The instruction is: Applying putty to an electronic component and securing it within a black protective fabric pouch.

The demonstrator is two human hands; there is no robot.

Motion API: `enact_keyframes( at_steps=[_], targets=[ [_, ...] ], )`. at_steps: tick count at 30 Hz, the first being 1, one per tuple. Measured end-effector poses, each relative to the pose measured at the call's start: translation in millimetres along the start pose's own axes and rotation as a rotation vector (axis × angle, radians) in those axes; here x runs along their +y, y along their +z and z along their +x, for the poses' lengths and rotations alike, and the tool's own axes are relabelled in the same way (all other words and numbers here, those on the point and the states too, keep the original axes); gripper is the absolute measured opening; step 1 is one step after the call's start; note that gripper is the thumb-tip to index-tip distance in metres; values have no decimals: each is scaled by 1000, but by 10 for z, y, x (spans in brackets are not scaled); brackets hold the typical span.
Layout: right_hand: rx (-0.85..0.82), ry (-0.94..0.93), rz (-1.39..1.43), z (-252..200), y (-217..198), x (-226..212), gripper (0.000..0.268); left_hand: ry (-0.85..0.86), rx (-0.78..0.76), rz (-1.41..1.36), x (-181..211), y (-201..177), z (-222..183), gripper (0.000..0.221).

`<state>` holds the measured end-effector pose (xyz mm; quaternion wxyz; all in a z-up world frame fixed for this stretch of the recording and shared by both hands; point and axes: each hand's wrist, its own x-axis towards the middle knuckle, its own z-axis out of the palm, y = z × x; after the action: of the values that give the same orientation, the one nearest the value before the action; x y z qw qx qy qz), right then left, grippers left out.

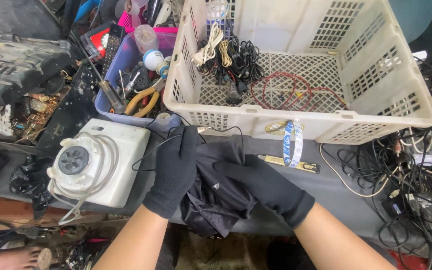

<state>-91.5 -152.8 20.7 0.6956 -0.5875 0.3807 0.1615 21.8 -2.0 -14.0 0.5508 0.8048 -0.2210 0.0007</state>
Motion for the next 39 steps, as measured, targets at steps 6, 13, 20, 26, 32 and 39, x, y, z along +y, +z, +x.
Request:
enact_keyframes(
  at_steps=[6,13,20,26,32,39],
  targets=[
    [290,-365,-810,-33,-13,6,54,-44,78,-75,-247,19,52,34],
    [422,-507,-810,-116,-83,87,48,-199,-46,-153,-146,24,83,35],
    [295,-1022,-952,-235,104,143,51,-47,-84,6,-66,19,9,40],
    [317,-1110,-989,-7,150,328,45,16,-61,11,-147,53,10,35],
    [352,-1074,-979,-182,130,233,36,41,-44,31,-101,13,21,37],
    [253,-999,-985,-286,-2,205,27,27,-25,41,-204,16,46,34]
  ],
)
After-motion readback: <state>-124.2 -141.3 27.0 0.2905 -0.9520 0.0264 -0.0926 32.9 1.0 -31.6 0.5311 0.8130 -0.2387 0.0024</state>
